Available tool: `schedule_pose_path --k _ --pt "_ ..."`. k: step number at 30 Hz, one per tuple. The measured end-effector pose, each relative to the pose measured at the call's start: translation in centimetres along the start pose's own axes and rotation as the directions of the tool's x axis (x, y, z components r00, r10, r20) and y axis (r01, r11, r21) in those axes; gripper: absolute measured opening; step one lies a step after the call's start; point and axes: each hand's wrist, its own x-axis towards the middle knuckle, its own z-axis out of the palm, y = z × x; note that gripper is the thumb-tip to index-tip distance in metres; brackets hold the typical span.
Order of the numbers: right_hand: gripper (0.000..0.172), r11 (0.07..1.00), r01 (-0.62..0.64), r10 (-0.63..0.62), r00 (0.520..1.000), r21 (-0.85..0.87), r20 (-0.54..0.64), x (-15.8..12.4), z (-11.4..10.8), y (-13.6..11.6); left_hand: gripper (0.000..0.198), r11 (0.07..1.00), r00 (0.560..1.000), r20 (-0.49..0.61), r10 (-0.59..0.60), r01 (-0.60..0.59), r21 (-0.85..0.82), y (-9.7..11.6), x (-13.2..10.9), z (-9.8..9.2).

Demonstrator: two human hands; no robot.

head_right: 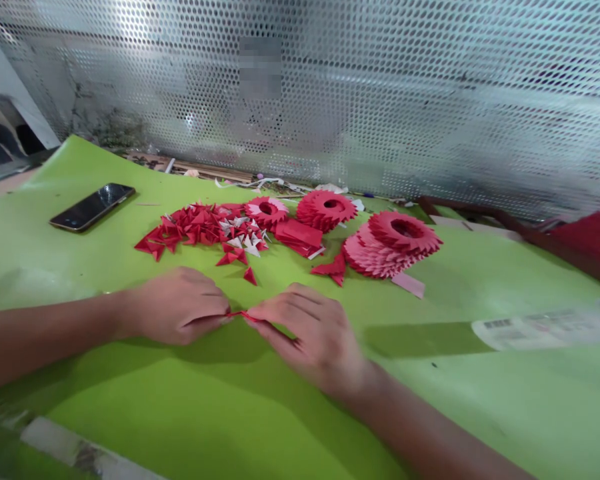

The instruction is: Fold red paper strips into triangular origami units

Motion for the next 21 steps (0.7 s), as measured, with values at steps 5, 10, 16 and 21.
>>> schedule_pose_path --k 5,10,16,21 --pt "0.017 1.0 0.007 -0.007 1.0 -0.014 0.019 -0.16 0.01 -0.09 0.021 1.0 1.0 0.009 -0.007 0.007 0.013 0.05 0.09 -0.11" --pt "0.014 1.0 0.01 -0.01 1.0 -0.013 0.021 -0.2 0.0 -0.21 0.023 1.0 1.0 0.011 -0.018 0.017 0.01 0.05 0.06 -0.09" --pt "0.012 0.999 -0.03 0.03 0.999 0.03 0.016 0.07 0.22 -0.07 0.022 1.0 0.999 0.04 -0.026 0.026 -0.015 0.05 0.0 -0.02" --pt "0.009 0.996 -0.083 0.082 0.996 0.032 0.04 0.07 0.15 -0.11 0.022 0.998 0.998 0.02 -0.066 0.065 0.019 0.12 0.04 -0.03"
